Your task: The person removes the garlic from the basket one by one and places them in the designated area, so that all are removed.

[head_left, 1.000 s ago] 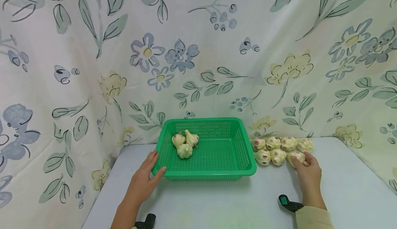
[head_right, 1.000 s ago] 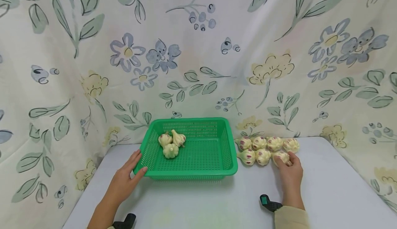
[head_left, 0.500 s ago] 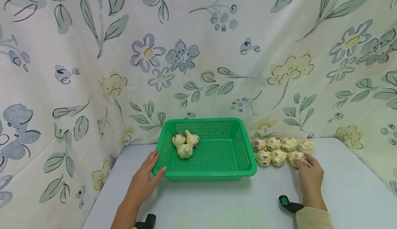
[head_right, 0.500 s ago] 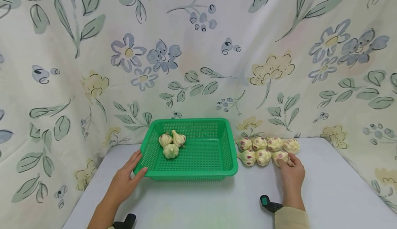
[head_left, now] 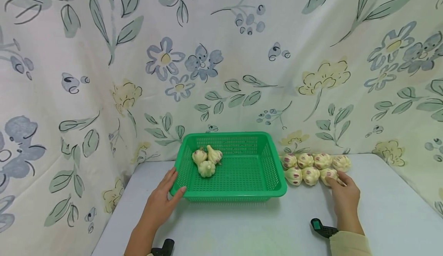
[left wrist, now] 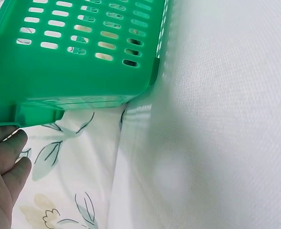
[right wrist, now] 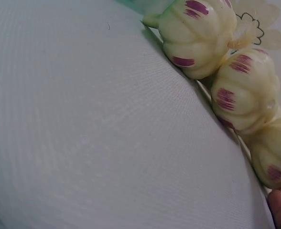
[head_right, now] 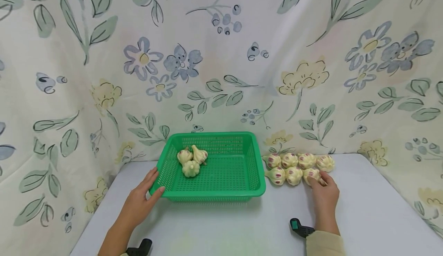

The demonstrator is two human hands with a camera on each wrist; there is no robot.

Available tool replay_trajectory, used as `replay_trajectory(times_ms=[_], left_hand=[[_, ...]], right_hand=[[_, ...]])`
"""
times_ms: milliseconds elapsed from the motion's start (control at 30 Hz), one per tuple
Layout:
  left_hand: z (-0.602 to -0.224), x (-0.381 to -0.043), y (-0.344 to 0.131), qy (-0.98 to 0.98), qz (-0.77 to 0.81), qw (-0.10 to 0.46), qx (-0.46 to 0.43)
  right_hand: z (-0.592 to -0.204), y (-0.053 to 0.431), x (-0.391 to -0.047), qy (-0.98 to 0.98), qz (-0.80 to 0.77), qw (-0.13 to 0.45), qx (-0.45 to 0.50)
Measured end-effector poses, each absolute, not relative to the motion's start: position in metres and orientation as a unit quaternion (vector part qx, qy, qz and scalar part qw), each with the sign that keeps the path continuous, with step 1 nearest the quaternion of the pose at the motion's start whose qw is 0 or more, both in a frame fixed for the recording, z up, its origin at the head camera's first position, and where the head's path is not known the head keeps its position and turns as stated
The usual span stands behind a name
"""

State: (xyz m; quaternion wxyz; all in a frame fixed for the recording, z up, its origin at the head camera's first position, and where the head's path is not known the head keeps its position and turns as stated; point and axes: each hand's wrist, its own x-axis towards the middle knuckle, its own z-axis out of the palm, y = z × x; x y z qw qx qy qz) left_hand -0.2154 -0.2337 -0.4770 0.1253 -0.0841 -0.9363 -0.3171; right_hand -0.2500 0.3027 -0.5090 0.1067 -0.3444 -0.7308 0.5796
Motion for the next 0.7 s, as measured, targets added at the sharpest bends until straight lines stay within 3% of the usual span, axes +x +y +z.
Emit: replay_trajectory(times_ms=[700], left_hand=[[-0.4768, -0.2159, -0.2338, -0.934, -0.327, 0.12, -0.081]], right_hand=[[-0.5086, 0.3019, -0.2505, -0.744, 0.572, 0.094, -0.334]])
